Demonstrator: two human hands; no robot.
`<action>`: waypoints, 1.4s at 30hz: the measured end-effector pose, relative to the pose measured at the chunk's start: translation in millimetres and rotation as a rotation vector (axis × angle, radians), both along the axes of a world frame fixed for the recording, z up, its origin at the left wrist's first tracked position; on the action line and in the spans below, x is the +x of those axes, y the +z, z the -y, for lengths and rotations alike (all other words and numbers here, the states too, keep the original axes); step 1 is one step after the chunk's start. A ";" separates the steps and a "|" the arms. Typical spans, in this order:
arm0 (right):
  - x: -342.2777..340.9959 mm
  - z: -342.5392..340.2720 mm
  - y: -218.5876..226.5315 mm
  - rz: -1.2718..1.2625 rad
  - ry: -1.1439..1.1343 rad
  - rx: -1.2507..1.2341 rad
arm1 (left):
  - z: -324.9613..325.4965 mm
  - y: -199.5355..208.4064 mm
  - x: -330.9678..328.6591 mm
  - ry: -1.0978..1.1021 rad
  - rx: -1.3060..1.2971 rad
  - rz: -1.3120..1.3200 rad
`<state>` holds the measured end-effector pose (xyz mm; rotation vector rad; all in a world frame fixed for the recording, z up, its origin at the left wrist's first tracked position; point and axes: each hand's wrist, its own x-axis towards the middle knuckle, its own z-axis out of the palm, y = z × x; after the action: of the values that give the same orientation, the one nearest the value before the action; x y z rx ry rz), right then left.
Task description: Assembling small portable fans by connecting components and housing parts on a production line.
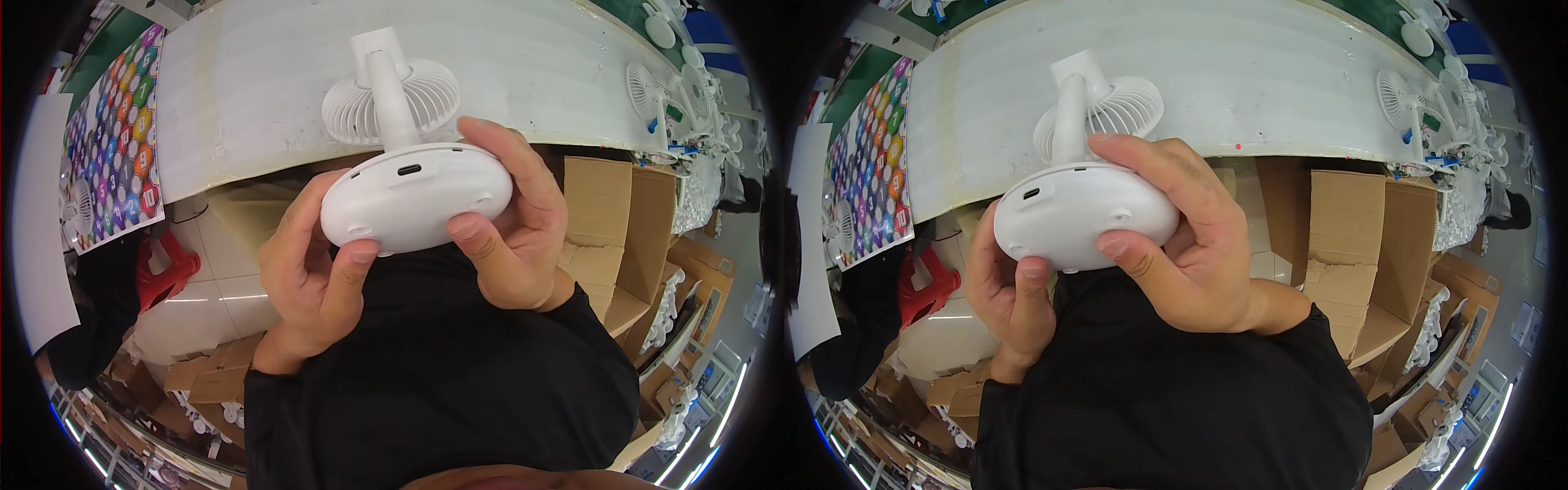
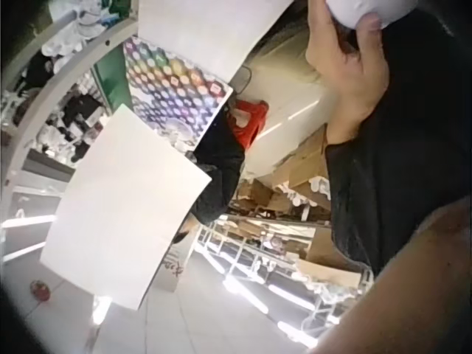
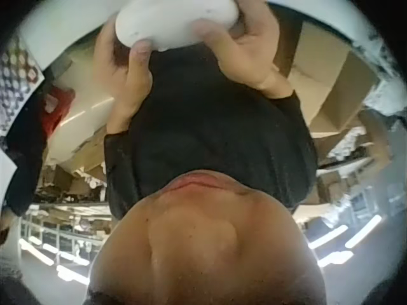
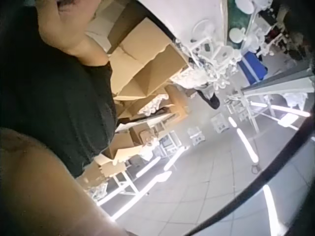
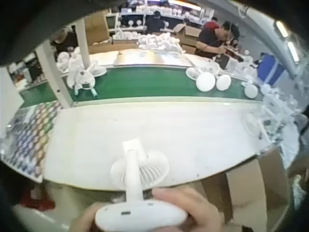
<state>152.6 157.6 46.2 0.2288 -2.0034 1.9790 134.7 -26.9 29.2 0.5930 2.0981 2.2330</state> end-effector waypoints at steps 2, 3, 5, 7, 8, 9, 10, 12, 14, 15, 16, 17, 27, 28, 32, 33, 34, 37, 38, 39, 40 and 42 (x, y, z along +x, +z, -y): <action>-2.3 -3.7 2.0 0.020 0.082 0.024 | -0.9 0.7 1.3 -0.013 -0.021 0.002; -4.4 -6.5 2.6 0.031 0.124 0.034 | -0.5 1.1 1.6 -0.019 -0.033 0.003; -7.5 -11.4 3.4 0.043 0.164 0.043 | 1.4 2.1 3.1 -0.026 -0.045 0.006; -9.9 -17.8 3.7 0.020 0.213 0.130 | 5.2 3.0 3.8 -0.035 -0.125 0.034; -10.4 -20.7 3.4 0.010 0.237 0.173 | 6.9 2.9 3.8 -0.040 -0.165 0.049; -10.6 -22.3 2.7 0.005 0.259 0.193 | 7.9 2.5 4.0 -0.047 -0.204 0.039; -10.4 -24.5 2.2 0.005 0.264 0.213 | 7.9 1.6 4.3 -0.042 -0.207 0.069; -11.7 -22.7 -0.9 -0.087 0.223 0.271 | 3.4 -1.8 1.8 -0.008 -0.108 0.053; -16.4 -16.5 -5.7 -0.182 0.200 0.315 | -4.5 -4.7 -6.0 0.061 0.045 -0.026; -19.4 -13.3 -7.9 -0.221 0.195 0.330 | -13.0 -6.9 -7.8 0.122 0.251 0.254; -23.0 -2.8 -13.3 -0.272 0.138 0.284 | -23.5 -8.2 -11.0 0.164 0.536 0.482; -26.3 7.5 -18.4 -0.324 0.086 0.237 | -27.1 -8.8 -19.6 0.215 0.517 0.478; -13.1 17.7 -12.4 0.097 0.282 -0.050 | -34.8 0.4 -72.5 0.243 0.591 -0.040; -11.7 16.9 -9.5 0.207 0.340 -0.164 | -35.9 1.6 -69.5 0.236 0.552 -0.125; -8.7 18.1 0.2 0.421 0.437 -0.410 | -32.4 7.4 -61.3 0.188 0.440 -0.275; -8.7 19.6 1.3 0.472 0.463 -0.473 | -29.5 9.1 -59.3 0.172 0.403 -0.311; -8.5 21.5 1.5 0.491 0.496 -0.524 | -27.2 10.1 -56.5 0.151 0.376 -0.357; -10.5 28.8 -4.5 0.519 0.583 -0.635 | -22.0 11.5 -45.8 0.189 0.293 -0.349; -11.1 29.9 -7.7 0.515 0.633 -0.673 | -20.4 12.1 -41.3 0.213 0.200 -0.383; -10.8 29.4 -10.5 0.513 0.681 -0.712 | -19.6 12.5 -38.5 0.230 0.105 -0.420; -10.7 28.6 -13.6 0.518 0.676 -0.722 | -18.8 13.0 -36.9 0.225 0.051 -0.438; -10.3 24.1 -19.0 0.442 0.693 -0.593 | -19.1 15.0 -33.6 0.206 -0.009 -0.457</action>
<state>142.3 133.5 27.2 0.4081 -1.5500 3.2006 101.1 -7.8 44.2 1.0147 2.4733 2.3710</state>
